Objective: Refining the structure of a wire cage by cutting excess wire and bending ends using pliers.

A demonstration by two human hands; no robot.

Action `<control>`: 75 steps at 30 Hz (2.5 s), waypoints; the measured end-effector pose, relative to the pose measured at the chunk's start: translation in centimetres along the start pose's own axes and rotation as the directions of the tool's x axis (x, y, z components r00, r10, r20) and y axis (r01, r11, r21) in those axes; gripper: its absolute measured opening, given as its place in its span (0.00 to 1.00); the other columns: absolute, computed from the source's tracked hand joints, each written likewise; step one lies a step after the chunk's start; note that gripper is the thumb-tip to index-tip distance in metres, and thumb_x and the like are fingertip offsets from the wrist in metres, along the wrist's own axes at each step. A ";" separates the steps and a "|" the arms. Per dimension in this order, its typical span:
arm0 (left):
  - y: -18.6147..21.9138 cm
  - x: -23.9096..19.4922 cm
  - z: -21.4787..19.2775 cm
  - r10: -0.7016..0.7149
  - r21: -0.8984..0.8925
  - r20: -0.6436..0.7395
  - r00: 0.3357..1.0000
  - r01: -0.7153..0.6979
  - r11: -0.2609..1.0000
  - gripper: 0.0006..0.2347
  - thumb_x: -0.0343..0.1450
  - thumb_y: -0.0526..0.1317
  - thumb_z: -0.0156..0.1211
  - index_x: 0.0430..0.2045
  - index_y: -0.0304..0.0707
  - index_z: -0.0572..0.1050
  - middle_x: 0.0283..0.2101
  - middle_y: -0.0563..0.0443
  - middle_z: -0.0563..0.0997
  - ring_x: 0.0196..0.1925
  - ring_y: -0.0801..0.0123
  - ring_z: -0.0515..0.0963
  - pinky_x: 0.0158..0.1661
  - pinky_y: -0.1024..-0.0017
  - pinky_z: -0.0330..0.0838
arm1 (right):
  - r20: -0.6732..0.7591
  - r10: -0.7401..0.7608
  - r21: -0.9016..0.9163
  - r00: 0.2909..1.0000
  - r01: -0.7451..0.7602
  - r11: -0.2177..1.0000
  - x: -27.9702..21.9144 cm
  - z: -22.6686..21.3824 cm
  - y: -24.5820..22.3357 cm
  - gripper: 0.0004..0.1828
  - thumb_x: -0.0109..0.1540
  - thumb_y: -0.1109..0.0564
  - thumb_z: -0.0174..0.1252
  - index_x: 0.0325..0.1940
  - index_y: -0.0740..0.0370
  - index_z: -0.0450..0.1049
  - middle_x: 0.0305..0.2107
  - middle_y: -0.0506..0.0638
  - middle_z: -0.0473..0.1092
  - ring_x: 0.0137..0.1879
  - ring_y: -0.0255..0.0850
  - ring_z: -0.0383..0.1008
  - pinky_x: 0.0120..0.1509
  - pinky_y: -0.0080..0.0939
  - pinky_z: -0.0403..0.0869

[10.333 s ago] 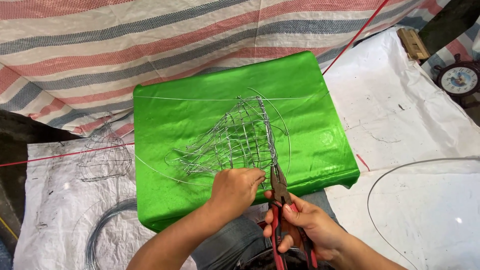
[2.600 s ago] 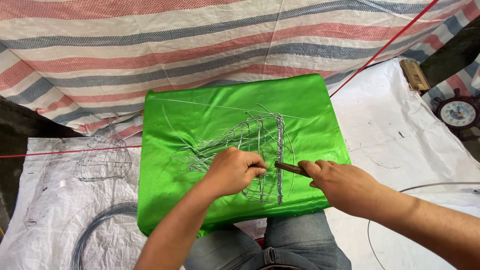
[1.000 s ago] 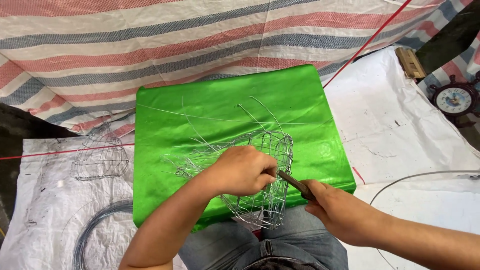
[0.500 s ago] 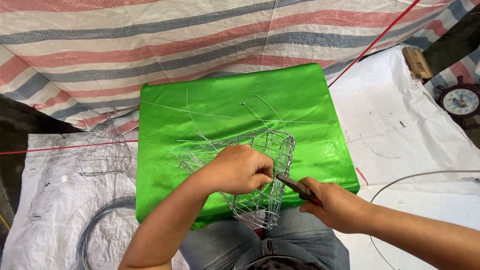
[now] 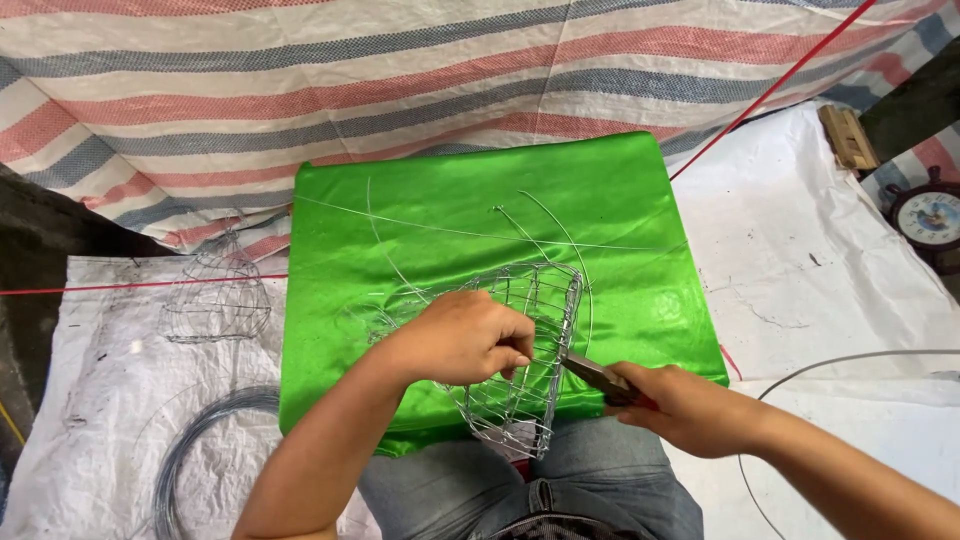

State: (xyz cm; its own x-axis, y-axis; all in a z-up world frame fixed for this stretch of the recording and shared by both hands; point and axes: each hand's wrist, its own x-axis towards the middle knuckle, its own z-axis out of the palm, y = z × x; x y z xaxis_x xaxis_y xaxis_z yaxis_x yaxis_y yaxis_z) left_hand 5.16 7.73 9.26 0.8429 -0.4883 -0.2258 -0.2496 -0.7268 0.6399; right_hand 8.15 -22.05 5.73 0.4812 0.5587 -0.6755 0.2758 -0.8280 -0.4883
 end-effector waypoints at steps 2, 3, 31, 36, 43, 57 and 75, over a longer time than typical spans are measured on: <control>0.3 0.1 0.1 -0.001 0.005 0.007 1.000 0.001 1.000 0.03 0.66 0.39 0.62 0.24 0.49 0.83 0.23 0.66 0.86 0.23 0.72 0.82 0.30 0.70 0.70 | -0.008 0.054 -0.006 0.999 -0.054 0.999 -1.5 -0.5 0.4 0.09 0.64 0.49 0.59 0.49 0.45 0.73 0.36 0.33 0.87 0.31 0.30 0.82 0.37 0.35 0.76; 0.4 0.1 0.3 -0.007 0.013 0.016 1.000 0.007 1.000 0.03 0.66 0.39 0.62 0.24 0.48 0.83 0.23 0.65 0.86 0.24 0.71 0.82 0.30 0.70 0.70 | -0.015 0.102 -0.009 0.995 -0.102 0.995 -2.2 -0.6 0.6 0.07 0.65 0.48 0.59 0.46 0.45 0.75 0.33 0.33 0.88 0.28 0.29 0.80 0.36 0.33 0.75; 10.5 3.3 6.6 0.120 0.289 0.027 0.992 -0.123 0.949 0.05 0.64 0.32 0.56 0.28 0.36 0.79 0.26 0.40 0.82 0.25 0.50 0.82 0.27 0.55 0.76 | 0.119 0.479 -0.429 0.870 -0.390 0.815 -8.7 -2.0 -2.1 0.13 0.70 0.41 0.48 0.50 0.47 0.67 0.37 0.40 0.80 0.42 0.38 0.81 0.49 0.44 0.76; 11.0 3.7 7.7 0.181 0.293 -0.007 0.983 -0.171 0.941 0.04 0.65 0.34 0.57 0.26 0.36 0.78 0.23 0.42 0.81 0.21 0.52 0.81 0.22 0.57 0.74 | 0.112 0.486 -0.454 0.866 -0.391 0.801 -9.0 -2.0 -1.8 0.13 0.69 0.42 0.50 0.53 0.48 0.67 0.38 0.40 0.81 0.44 0.39 0.82 0.51 0.45 0.76; 11.0 3.5 7.5 0.172 0.280 0.004 0.985 -0.166 0.945 0.05 0.67 0.33 0.55 0.28 0.35 0.78 0.24 0.41 0.82 0.22 0.51 0.81 0.24 0.56 0.75 | 0.085 0.463 -0.359 0.883 -0.406 0.840 -9.4 -1.6 -1.3 0.09 0.68 0.44 0.51 0.48 0.46 0.69 0.34 0.38 0.82 0.37 0.36 0.83 0.46 0.41 0.77; 8.0 1.4 5.5 0.054 0.211 0.009 0.998 -0.055 0.976 0.04 0.71 0.41 0.60 0.30 0.44 0.81 0.25 0.45 0.83 0.24 0.50 0.82 0.26 0.56 0.74 | -0.219 0.019 -0.329 0.975 -0.092 0.940 -4.2 4.5 6.5 0.20 0.65 0.43 0.55 0.58 0.44 0.62 0.41 0.39 0.81 0.39 0.39 0.85 0.41 0.45 0.82; 5.7 0.9 6.2 0.142 0.216 -0.197 0.970 -0.098 0.971 0.05 0.68 0.39 0.62 0.22 0.40 0.78 0.20 0.44 0.81 0.20 0.48 0.80 0.22 0.55 0.72 | 0.003 0.300 -0.148 0.954 -0.296 0.943 -8.6 -1.3 2.3 0.17 0.63 0.49 0.58 0.55 0.38 0.68 0.41 0.30 0.87 0.45 0.31 0.88 0.50 0.38 0.80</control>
State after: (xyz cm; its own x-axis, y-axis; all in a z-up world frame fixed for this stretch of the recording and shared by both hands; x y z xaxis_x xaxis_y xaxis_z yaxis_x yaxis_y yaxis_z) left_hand 1.56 0.12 8.11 0.8761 -0.4819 0.0165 -0.4285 -0.7624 0.4848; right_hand 5.69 -28.82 11.13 0.5390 0.2845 -0.7928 0.2409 -0.9540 -0.1785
